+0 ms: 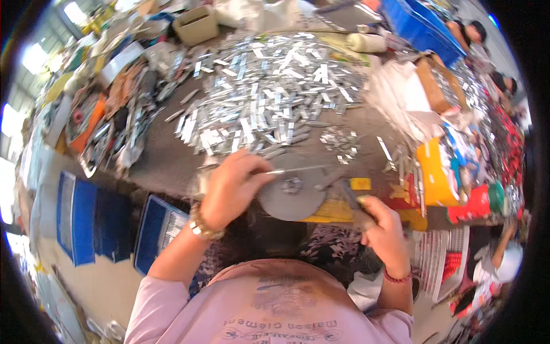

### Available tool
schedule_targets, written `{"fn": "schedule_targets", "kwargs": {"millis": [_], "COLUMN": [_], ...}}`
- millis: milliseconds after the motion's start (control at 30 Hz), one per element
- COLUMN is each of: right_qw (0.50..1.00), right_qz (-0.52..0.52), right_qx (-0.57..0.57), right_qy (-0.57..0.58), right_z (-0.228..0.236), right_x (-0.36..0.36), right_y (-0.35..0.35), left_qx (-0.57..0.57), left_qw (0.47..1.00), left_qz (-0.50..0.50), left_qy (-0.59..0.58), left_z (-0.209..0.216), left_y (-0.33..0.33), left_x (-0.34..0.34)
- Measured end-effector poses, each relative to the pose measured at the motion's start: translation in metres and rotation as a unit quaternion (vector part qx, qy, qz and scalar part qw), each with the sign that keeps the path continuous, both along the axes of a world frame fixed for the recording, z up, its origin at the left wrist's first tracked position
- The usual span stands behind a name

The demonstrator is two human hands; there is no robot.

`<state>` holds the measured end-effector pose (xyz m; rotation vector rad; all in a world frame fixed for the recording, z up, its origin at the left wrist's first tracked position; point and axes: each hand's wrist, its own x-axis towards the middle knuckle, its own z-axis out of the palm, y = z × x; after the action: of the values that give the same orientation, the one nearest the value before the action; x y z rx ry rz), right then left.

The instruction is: Using a hammer to secure small metal pins into metal components on a workbench.

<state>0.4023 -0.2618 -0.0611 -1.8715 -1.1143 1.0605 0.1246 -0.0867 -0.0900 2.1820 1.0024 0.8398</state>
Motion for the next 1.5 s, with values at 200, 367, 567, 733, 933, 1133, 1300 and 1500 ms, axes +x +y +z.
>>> {"fn": "schedule_targets", "kwargs": {"millis": [200,367,567,733,933,1133,1300,1500], "right_qw": [0.937,0.831,0.804,0.913,0.931,0.929,0.942,0.948], "right_qz": [0.051,0.022,0.083,-0.050,0.146,0.124,0.129,0.136], "right_qx": [0.134,0.182,0.235,0.247,0.327,0.325,0.293,0.277], "right_qy": [-0.319,-0.525,-0.541,-0.320,-0.067,-0.123,-0.106,-0.077], "right_z": [0.004,-0.009,-0.023,0.001,0.021,0.022,0.019,0.014], "right_x": [0.006,0.050,0.082,0.035,-0.065,-0.088,-0.089,-0.090], "right_y": [0.009,0.043,0.057,0.043,0.047,0.061,0.064,0.068], "left_qx": [-0.393,-0.487,-0.556,-0.637,-0.639,-0.615,-0.595,-0.555], "left_qw": [0.876,0.789,0.695,0.608,0.566,0.617,0.638,0.705], "left_qz": [-0.004,-0.040,-0.090,-0.105,-0.169,-0.142,-0.125,-0.080], "left_qy": [-0.281,-0.372,-0.447,-0.462,-0.493,-0.470,-0.473,-0.433], "left_z": [-0.005,0.002,0.005,-0.003,-0.008,-0.008,-0.015,-0.010], "left_y": [-0.015,-0.035,-0.041,-0.045,-0.050,-0.057,-0.061,-0.061], "left_x": [-0.034,-0.025,-0.017,-0.014,-0.011,-0.016,-0.017,-0.015]}}
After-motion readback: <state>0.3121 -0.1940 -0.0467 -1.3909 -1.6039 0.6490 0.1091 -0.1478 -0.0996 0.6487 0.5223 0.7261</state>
